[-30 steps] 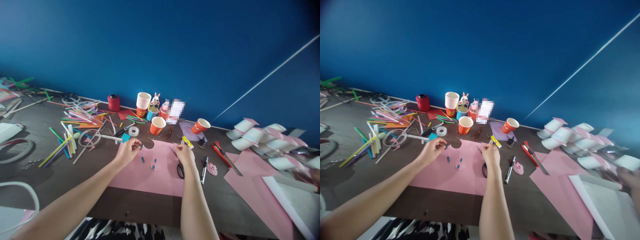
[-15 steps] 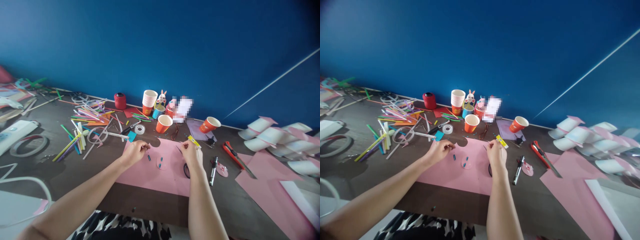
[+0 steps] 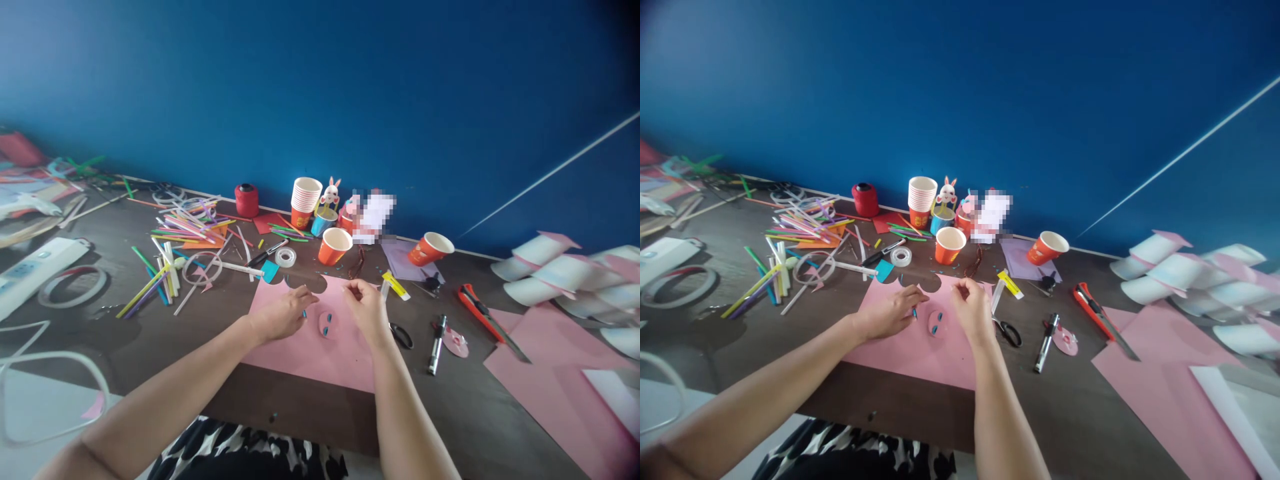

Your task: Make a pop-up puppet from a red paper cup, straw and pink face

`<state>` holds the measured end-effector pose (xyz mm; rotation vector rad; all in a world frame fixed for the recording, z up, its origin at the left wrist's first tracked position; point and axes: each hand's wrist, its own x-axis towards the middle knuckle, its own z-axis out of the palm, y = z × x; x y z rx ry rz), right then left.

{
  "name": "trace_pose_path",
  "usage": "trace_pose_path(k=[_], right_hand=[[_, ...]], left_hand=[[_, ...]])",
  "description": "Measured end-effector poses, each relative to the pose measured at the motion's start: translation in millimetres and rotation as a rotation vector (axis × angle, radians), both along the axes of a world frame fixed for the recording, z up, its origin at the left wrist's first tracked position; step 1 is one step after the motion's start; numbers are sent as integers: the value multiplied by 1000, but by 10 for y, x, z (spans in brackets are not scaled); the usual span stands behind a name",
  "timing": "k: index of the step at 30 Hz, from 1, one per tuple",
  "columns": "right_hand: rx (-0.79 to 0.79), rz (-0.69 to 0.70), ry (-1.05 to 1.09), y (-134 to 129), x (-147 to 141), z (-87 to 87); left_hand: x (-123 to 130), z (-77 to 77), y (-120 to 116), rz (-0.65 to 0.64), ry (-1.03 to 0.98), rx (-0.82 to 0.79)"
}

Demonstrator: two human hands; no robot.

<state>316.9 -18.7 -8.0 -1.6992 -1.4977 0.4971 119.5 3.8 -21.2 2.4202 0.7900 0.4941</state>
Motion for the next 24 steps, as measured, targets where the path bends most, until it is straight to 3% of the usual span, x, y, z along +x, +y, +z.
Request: trace_pose_path(k=[7, 11, 13, 17, 20, 24], right_hand=[[-41, 160, 204, -94, -194, 123], [-95, 222, 307, -124, -298, 112], [-127, 212, 367, -131, -343, 102], [-185, 175, 518, -138, -463, 67], [-175, 148, 618, -133, -547, 29], [-141, 140, 697, -120, -588, -8]], left_hand=[[26, 1, -14, 70, -24, -16], [40, 8, -11, 168, -151, -90], [60, 8, 4, 306, -316, -207], [104, 10, 40, 529, -702, -604], [125, 22, 41, 569, -876, -780], [147, 46, 11, 565, -995, -865]])
